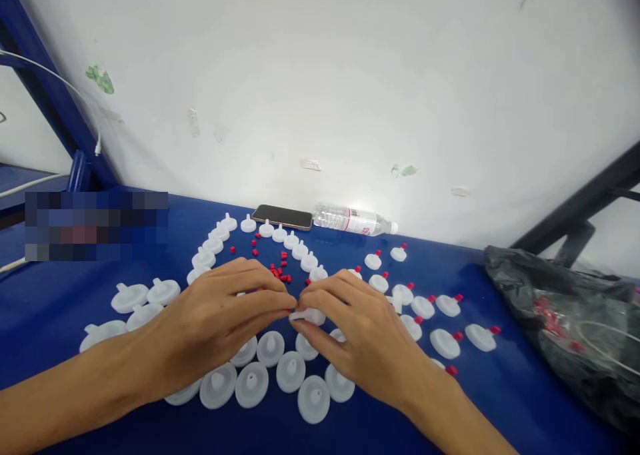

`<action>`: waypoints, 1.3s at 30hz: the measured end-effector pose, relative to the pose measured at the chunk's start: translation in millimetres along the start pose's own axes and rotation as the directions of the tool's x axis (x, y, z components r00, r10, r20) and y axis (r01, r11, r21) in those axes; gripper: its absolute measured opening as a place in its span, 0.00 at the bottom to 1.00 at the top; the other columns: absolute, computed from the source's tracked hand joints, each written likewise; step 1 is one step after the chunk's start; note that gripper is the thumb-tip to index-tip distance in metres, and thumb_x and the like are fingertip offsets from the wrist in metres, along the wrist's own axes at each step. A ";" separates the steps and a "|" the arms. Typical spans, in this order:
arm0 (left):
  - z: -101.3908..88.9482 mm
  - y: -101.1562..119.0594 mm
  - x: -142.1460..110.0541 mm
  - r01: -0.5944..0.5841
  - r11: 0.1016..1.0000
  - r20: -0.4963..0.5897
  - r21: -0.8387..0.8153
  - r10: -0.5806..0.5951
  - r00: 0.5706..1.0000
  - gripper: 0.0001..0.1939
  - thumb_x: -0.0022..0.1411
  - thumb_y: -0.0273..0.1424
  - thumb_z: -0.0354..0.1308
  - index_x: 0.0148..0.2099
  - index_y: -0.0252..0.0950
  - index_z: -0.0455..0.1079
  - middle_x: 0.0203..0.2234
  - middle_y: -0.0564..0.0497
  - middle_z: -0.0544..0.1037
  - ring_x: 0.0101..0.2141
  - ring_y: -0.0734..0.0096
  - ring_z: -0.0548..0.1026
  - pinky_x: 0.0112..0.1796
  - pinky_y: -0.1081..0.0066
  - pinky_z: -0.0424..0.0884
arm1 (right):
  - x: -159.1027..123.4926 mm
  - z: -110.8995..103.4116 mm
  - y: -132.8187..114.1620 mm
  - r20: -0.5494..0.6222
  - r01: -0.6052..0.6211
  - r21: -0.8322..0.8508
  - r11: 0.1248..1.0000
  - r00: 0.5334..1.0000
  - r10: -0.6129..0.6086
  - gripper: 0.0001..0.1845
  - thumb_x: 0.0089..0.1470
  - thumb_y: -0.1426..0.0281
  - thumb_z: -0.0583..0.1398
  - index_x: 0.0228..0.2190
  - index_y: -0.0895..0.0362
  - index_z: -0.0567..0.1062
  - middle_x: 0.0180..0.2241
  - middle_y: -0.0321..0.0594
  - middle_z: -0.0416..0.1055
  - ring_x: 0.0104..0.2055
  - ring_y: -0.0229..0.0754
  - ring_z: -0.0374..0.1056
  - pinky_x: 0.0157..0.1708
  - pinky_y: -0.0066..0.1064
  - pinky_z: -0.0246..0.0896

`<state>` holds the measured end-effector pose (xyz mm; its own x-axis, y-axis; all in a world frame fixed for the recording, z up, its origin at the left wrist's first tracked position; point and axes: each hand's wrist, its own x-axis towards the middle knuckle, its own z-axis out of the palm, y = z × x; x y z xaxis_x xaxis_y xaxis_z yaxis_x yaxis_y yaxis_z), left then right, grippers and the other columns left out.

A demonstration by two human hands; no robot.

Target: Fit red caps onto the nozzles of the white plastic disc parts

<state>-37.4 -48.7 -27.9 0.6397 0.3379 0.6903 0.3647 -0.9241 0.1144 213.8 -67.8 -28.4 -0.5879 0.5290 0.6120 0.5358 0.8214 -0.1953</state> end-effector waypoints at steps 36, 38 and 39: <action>-2.1 -3.9 3.9 0.052 0.999 0.107 -0.008 -0.051 0.993 0.05 0.75 0.23 0.58 0.48 0.36 0.74 0.36 0.50 0.79 0.40 0.67 0.72 0.41 0.67 0.73 | -2.3 -6.3 -5.5 -0.102 0.027 0.205 0.978 0.995 -0.006 0.25 0.68 0.73 0.68 0.62 0.49 0.71 0.52 0.38 0.84 0.53 0.42 0.81 0.55 0.33 0.77; -4.2 -3.1 2.5 0.055 0.998 0.131 -0.006 -0.054 0.990 0.06 0.75 0.21 0.57 0.46 0.36 0.73 0.34 0.50 0.77 0.39 0.66 0.71 0.39 0.67 0.71 | -1.6 -5.2 -6.2 -0.112 0.035 0.219 0.975 0.994 -0.010 0.23 0.69 0.73 0.67 0.61 0.49 0.72 0.51 0.37 0.85 0.52 0.41 0.81 0.55 0.31 0.78; -5.0 -2.3 1.8 0.052 0.999 0.138 -0.010 -0.050 0.989 0.07 0.75 0.20 0.56 0.45 0.36 0.72 0.34 0.50 0.77 0.39 0.66 0.70 0.39 0.66 0.70 | -1.6 -4.8 -7.0 -0.114 0.039 0.225 0.974 0.993 -0.013 0.22 0.69 0.72 0.66 0.61 0.49 0.72 0.52 0.37 0.85 0.53 0.41 0.81 0.55 0.30 0.78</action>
<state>-40.5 -46.9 -23.3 0.7080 0.4049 0.5786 0.3905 -0.9071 0.1570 214.0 -75.3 -24.3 -0.5219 0.4903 0.6980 0.3622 0.8682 -0.3390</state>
